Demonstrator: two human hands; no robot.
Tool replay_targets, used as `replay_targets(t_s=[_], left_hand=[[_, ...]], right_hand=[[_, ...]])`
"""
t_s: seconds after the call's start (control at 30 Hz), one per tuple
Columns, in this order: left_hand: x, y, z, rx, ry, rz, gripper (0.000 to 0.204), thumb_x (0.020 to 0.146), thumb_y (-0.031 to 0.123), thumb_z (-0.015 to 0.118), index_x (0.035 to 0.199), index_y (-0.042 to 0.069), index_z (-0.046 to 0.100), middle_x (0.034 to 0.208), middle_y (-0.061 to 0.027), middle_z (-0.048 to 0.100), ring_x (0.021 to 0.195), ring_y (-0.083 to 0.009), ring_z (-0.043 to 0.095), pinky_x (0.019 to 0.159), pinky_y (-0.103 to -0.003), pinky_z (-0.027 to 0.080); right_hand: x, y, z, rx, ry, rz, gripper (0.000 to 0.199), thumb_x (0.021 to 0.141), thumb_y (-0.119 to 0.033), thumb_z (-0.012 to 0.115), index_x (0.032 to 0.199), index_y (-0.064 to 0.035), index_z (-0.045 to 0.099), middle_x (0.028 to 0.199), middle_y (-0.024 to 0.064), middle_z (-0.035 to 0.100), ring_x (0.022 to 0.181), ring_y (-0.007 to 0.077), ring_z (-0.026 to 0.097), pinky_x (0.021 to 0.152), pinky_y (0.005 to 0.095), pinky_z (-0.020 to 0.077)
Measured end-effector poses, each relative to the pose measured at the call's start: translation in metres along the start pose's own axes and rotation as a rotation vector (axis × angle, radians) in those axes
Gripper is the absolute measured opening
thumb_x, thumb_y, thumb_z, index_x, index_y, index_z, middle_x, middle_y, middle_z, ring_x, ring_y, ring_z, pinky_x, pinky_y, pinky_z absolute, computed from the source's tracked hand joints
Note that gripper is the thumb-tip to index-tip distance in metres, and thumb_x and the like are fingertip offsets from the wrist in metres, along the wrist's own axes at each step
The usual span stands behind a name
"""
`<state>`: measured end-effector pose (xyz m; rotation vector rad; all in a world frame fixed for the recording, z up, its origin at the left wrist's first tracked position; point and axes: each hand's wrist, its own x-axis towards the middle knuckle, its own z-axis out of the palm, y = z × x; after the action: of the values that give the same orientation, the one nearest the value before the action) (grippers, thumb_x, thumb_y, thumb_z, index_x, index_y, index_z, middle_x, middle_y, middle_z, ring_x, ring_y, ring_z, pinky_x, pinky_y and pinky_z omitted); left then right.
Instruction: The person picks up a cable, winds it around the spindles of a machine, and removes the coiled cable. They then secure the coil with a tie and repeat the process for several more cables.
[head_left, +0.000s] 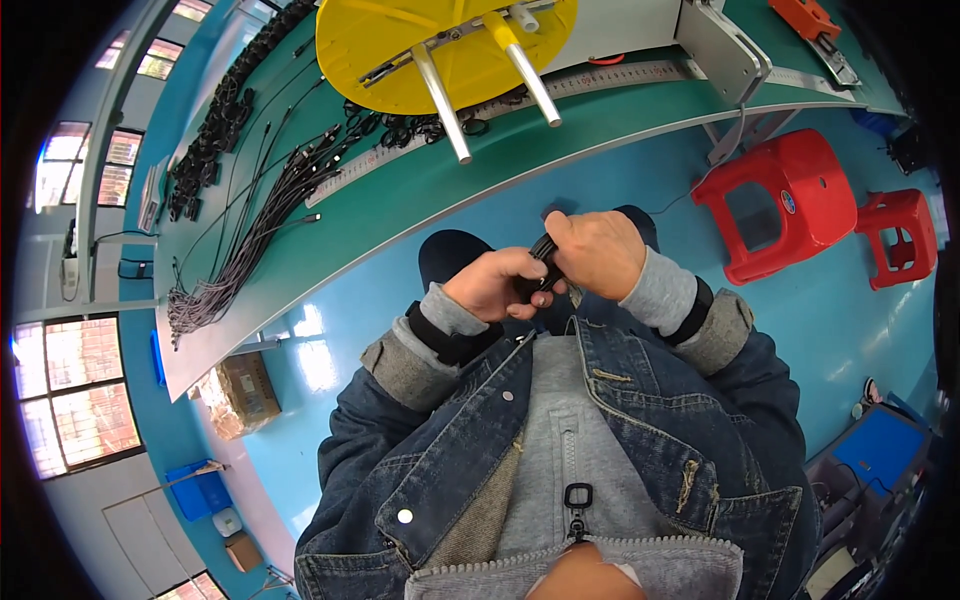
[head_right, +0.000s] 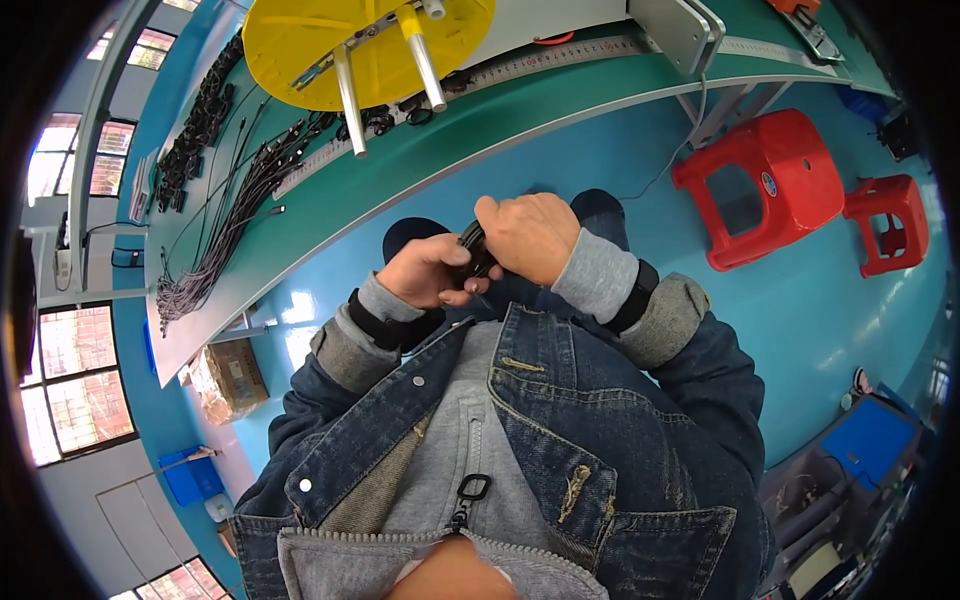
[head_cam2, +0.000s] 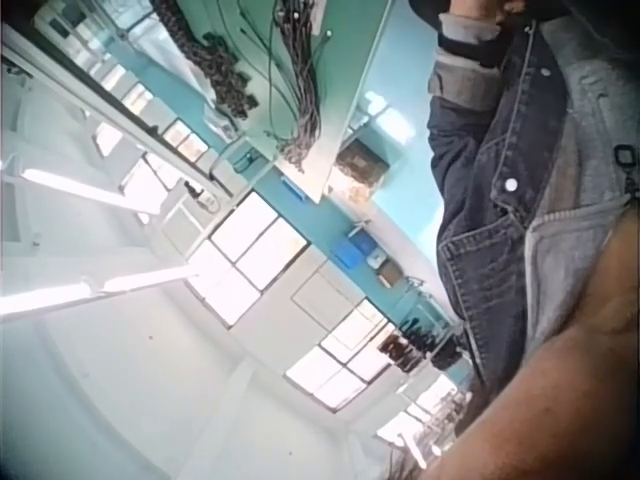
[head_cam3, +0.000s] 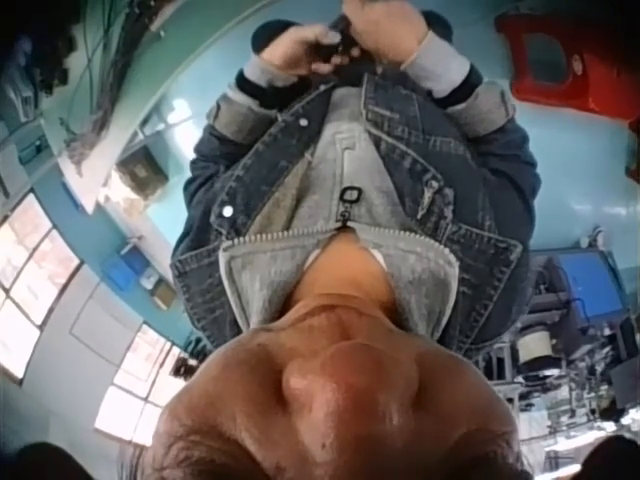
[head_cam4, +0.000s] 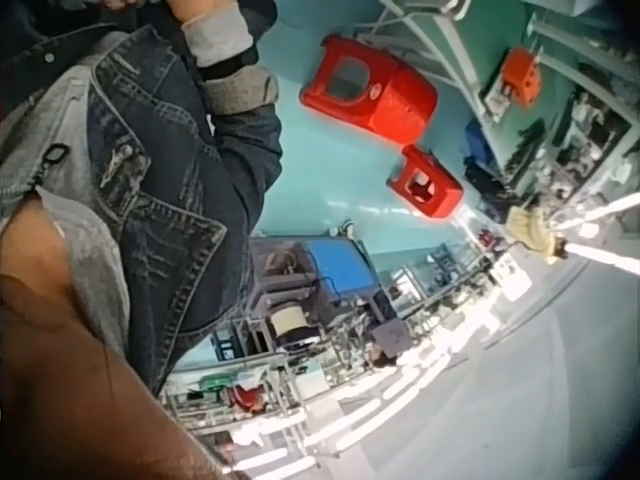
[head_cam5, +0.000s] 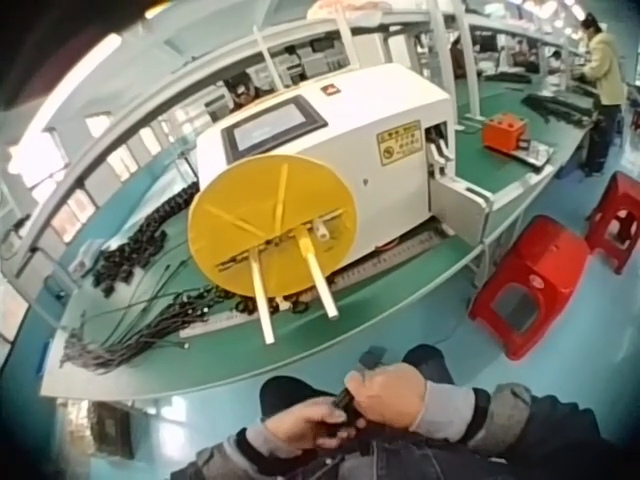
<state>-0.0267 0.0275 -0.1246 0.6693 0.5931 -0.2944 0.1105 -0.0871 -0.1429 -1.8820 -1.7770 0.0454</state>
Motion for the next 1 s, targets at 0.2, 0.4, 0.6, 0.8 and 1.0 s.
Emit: replay_targets(t_s=[0.2, 0.4, 0.6, 0.8, 1.0], left_hand=[[-0.005, 0.009, 0.005, 0.708, 0.036, 0.042, 0.031, 0.081, 0.035, 0.055, 0.082, 0.004, 0.055, 0.064, -0.0025, 0.052, 0.045, -0.0086, 0.039, 0.038, -0.02, 0.028], [0.0, 0.016, 0.012, 0.675, 0.209, -0.081, 0.044, 0.083, 0.05, 0.052, 0.08, 0.006, 0.054, 0.061, -0.0003, 0.048, 0.044, -0.0063, 0.037, 0.038, -0.019, 0.026], [-0.003, 0.018, 0.01, 0.563, 0.233, -0.119, 0.047, 0.088, 0.051, 0.043, 0.081, 0.006, 0.054, 0.064, -0.0013, 0.05, 0.049, -0.0064, 0.04, 0.039, -0.017, 0.028], [-0.007, 0.018, -0.003, 0.44, 0.072, -0.112, 0.042, 0.089, 0.046, 0.044, 0.079, 0.006, 0.053, 0.065, -0.0004, 0.05, 0.053, -0.0073, 0.044, 0.039, -0.019, 0.031], [-0.001, 0.014, -0.016, 0.445, -0.034, -0.043, 0.026, 0.081, 0.028, 0.058, 0.084, 0.002, 0.055, 0.069, -0.0026, 0.052, 0.053, -0.0091, 0.043, 0.043, -0.021, 0.033]], right_hand=[[-0.002, -0.015, 0.016, 0.242, 0.026, 0.149, 0.015, 0.073, -0.01, 0.054, 0.077, 0.0004, 0.044, 0.061, 0.0188, 0.056, 0.058, 0.0365, 0.058, 0.049, 0.0429, 0.0452], [-0.013, -0.029, 0.043, 0.551, 0.25, 0.417, 0.013, 0.075, -0.007, 0.051, 0.081, 0.0029, 0.045, 0.065, 0.0219, 0.057, 0.062, 0.0413, 0.056, 0.055, 0.0471, 0.0446], [-0.014, -0.029, 0.053, 0.516, 0.285, 0.442, 0.011, 0.077, -0.006, 0.048, 0.084, 0.0025, 0.046, 0.067, 0.0223, 0.058, 0.063, 0.0412, 0.057, 0.056, 0.0478, 0.0441], [-0.012, -0.029, 0.053, 0.618, 0.251, 0.46, 0.011, 0.077, -0.004, 0.046, 0.086, 0.0016, 0.046, 0.066, 0.0224, 0.057, 0.065, 0.0408, 0.057, 0.056, 0.0475, 0.0442], [-0.011, -0.019, 0.058, 0.574, 0.222, 0.429, 0.013, 0.077, -0.005, 0.047, 0.089, -0.0005, 0.046, 0.073, 0.0229, 0.058, 0.068, 0.0405, 0.057, 0.058, 0.0472, 0.044]])
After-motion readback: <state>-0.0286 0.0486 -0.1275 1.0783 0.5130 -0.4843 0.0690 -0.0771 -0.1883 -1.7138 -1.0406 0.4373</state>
